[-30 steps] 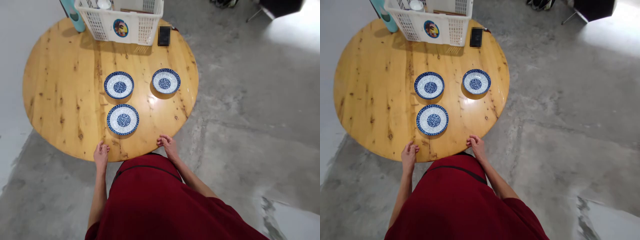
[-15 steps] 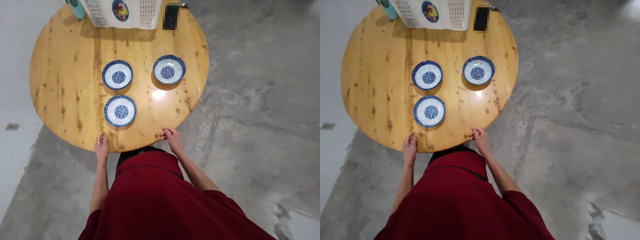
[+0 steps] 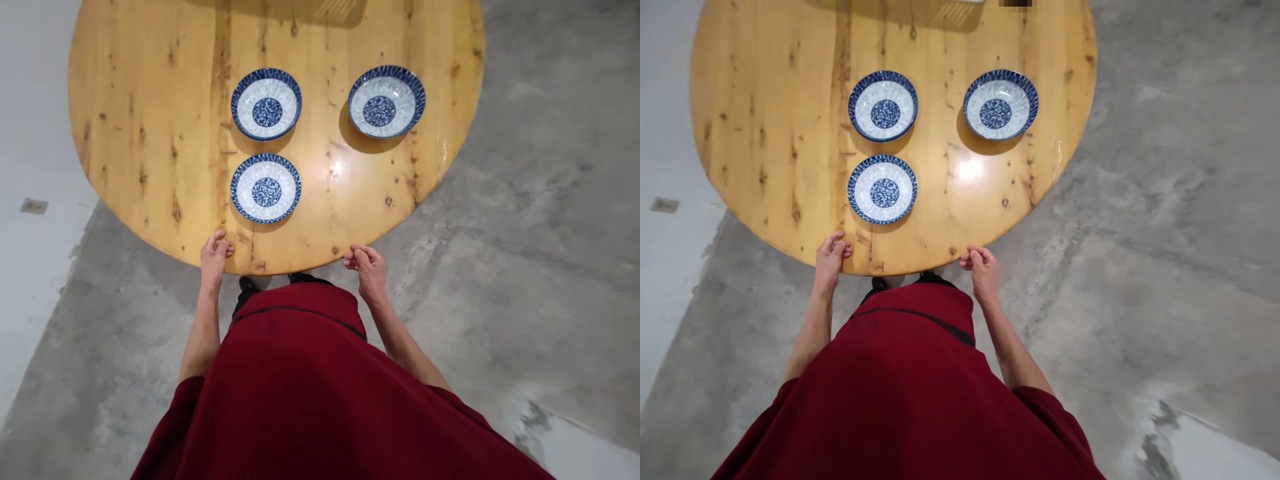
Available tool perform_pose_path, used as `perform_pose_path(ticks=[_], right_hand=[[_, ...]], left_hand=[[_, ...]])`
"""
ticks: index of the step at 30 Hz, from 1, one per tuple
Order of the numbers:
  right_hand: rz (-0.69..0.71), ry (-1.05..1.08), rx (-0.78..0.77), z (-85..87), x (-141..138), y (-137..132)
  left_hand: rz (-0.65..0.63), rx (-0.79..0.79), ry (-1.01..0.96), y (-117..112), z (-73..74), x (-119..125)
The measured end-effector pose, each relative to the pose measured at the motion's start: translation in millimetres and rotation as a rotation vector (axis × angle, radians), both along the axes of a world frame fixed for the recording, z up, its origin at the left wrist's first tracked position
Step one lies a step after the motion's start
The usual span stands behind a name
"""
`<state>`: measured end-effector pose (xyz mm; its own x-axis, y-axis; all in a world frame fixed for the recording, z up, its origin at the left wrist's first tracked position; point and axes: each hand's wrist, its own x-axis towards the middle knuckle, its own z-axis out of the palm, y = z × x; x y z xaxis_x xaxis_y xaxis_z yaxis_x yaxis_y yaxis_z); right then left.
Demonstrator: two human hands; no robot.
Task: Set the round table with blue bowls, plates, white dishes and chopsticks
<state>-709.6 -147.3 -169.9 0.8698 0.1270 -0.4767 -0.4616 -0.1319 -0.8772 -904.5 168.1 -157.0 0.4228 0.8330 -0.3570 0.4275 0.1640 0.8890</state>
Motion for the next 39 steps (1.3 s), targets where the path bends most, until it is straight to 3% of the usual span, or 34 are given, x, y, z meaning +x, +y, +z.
perform_pose_path(ticks=[6, 12, 16, 21, 25, 30, 35, 39], right_hand=[[0.028, -0.048, 0.024, 16.1, -28.3, 50.6], [0.064, -0.071, 0.028, 26.9, -81.1, 104.6], [0.081, -0.043, 0.010, 25.7, -123.5, 131.7], [0.120, -0.010, 0.029, 26.7, -170.3, 157.5], [0.169, -0.012, 0.001, 31.8, -187.9, 172.4], [0.213, -0.127, -0.015, 48.7, -155.3, 194.5], [0.158, -0.371, -0.054, 65.6, -67.9, 238.0], [0.103, -0.478, -0.246, 69.0, 11.0, 283.5]], left_hand=[[-0.063, -0.160, -0.077, 8.6, 14.0, -40.8], [0.034, -0.051, -0.020, 61.1, 14.9, -115.3], [0.026, -0.052, 0.000, 88.4, 12.3, -148.8], [-0.052, -0.062, 0.029, 110.2, 11.4, -168.9], [-0.125, -0.040, 0.027, 128.9, 12.5, -166.6], [-0.230, -0.039, -0.008, 149.8, 17.6, -145.0], [-0.264, -0.041, -0.038, 180.9, 17.8, -126.4], [-0.287, -0.055, -0.023, 222.7, 14.9, -107.9]])
